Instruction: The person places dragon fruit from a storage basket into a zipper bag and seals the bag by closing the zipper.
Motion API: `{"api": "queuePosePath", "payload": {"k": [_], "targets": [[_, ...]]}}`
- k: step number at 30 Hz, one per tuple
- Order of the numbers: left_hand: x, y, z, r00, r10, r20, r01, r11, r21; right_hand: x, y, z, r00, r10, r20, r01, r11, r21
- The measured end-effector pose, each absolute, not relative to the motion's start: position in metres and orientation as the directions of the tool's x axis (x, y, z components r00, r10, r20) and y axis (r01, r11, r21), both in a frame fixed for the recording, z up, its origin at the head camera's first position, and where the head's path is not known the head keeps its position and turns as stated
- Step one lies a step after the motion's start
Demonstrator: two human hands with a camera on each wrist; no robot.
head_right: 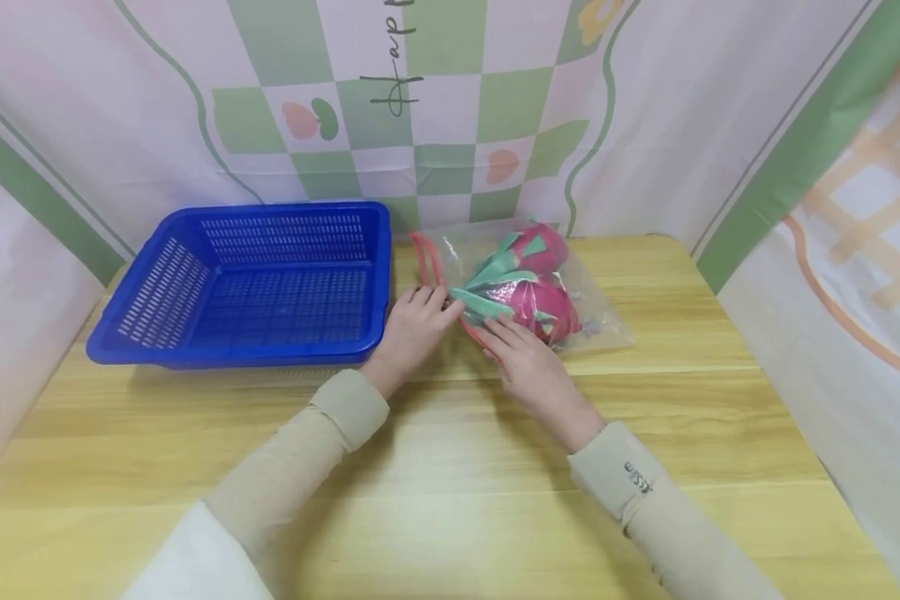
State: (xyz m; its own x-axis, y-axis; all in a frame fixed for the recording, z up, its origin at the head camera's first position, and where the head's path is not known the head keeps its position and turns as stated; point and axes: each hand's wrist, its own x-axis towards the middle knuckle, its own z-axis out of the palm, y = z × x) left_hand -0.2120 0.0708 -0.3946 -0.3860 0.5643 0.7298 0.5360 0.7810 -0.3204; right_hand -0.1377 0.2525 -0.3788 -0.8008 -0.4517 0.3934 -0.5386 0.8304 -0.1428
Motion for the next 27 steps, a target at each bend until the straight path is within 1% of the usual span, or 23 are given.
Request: {"api": "queuePosePath", "payload": {"k": [3,5,9,12,15,18,23,27], "targets": [[-0.211,0.070,-0.391,-0.389,0.579,0.717,0.534,0.776,-0.337,-0.137,0.244,-0.376,-0.795,-0.420,0.437,-0.502,0.860,-0.088],[-0.210,0.070,-0.389,-0.390,0.590,0.707,0.534,0.770,-0.348,-0.137,0.236,-0.374,-0.786,-0.411,0.461,-0.471,0.882,-0.017],[-0.209,0.070,-0.385,-0.385,0.615,0.688,0.540,0.755,-0.373,-0.139,0.220,-0.372,-0.791,-0.373,0.484,-0.382,0.920,0.085],[-0.209,0.070,-0.383,-0.376,0.631,0.679,0.549,0.742,-0.385,-0.142,0.210,-0.371,-0.785,-0.343,0.516,-0.332,0.936,0.117],[-0.208,0.070,-0.381,-0.377,0.637,0.673,0.552,0.738,-0.389,-0.146,0.206,-0.372,-0.778,-0.341,0.528,-0.307,0.939,0.154],[-0.209,0.070,-0.381,-0.382,0.643,0.663,0.548,0.736,-0.398,-0.149,0.206,-0.373,-0.767,-0.366,0.526,-0.306,0.931,0.202],[-0.208,0.071,-0.378,-0.407,0.655,0.637,0.526,0.738,-0.423,-0.151,0.211,-0.375,-0.719,-0.418,0.555,-0.328,0.908,0.259],[-0.208,0.073,-0.374,-0.428,0.651,0.627,0.517,0.746,-0.421,-0.150,0.213,-0.374,-0.713,-0.434,0.550,-0.337,0.901,0.275]]}}
